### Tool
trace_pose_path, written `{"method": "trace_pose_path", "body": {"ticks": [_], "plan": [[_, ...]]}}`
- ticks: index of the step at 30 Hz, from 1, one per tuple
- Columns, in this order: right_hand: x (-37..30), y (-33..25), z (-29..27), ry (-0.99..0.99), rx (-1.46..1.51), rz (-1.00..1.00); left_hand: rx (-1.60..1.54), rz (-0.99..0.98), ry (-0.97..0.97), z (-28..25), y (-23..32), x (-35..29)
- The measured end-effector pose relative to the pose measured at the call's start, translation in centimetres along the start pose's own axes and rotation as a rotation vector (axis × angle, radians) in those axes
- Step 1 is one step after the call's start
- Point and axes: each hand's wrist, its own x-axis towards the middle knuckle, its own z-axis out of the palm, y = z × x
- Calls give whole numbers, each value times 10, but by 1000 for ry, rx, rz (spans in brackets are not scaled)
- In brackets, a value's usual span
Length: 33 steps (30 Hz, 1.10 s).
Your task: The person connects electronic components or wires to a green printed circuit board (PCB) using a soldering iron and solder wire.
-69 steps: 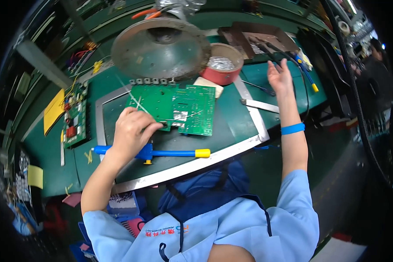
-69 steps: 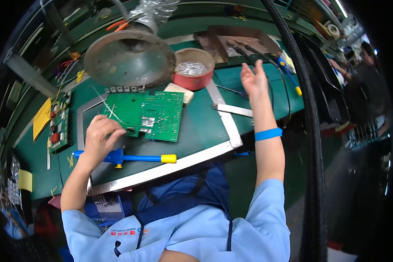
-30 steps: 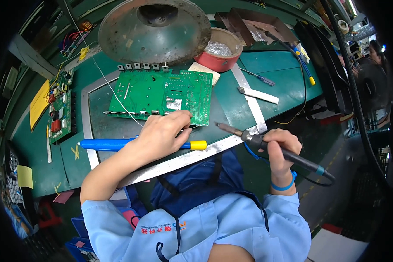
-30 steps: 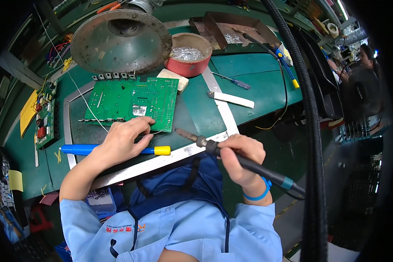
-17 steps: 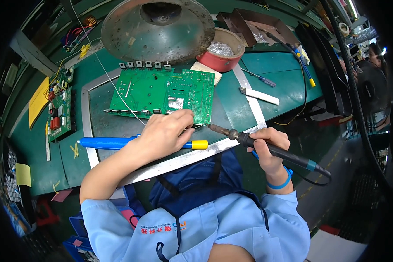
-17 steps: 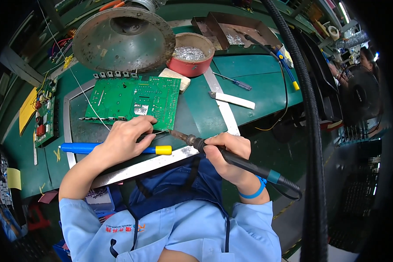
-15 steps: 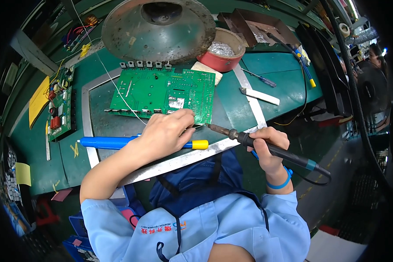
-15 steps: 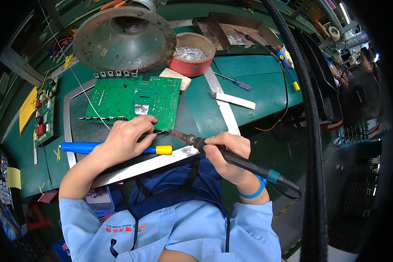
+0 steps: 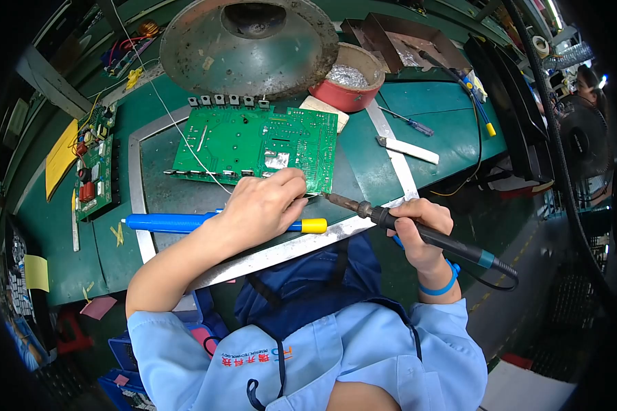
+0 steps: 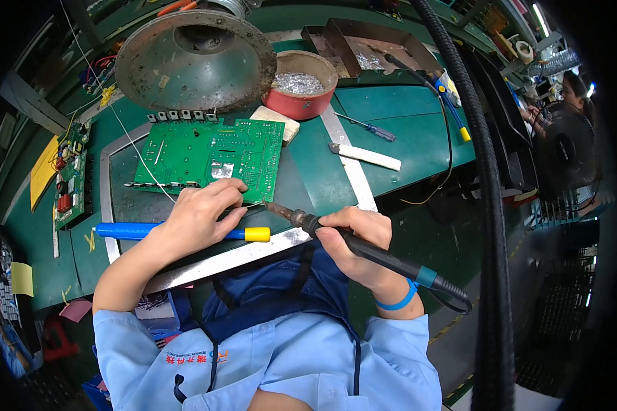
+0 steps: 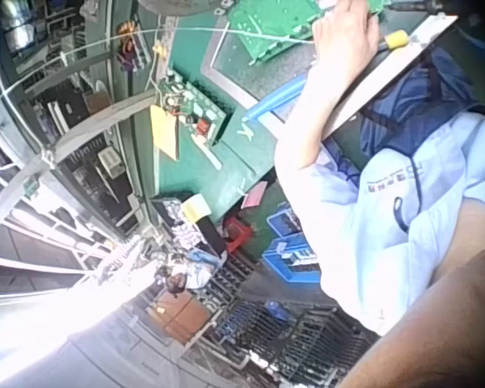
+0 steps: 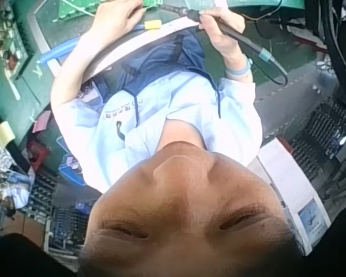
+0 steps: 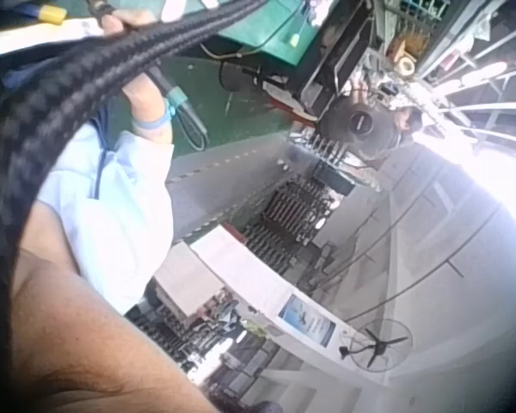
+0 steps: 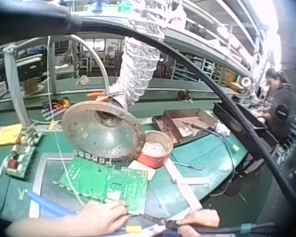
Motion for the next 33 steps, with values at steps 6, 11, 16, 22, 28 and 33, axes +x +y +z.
{"method": "trace_pose_path", "body": {"ticks": [6, 11, 16, 22, 28, 33], "plan": [[1, 0, -1, -20, -17, -28, 19, 3, 10, 1, 0, 0], [2, 0, 0, -30, -9, -15, 9, -11, 0, 2, 0, 1], [3, 0, -1, -39, -25, -30, 16, -7, 5, 4, -1, 0], [3, -1, 0, -22, -22, 3, -5, -9, -7, -1, 0, 1], [3, -2, -2, 12, 7, -4, -34, 1, -8, -2, 0, -1], [4, -2, -3, 41, 79, -9, -52, -2, -16, -4, 1, 0]]}}
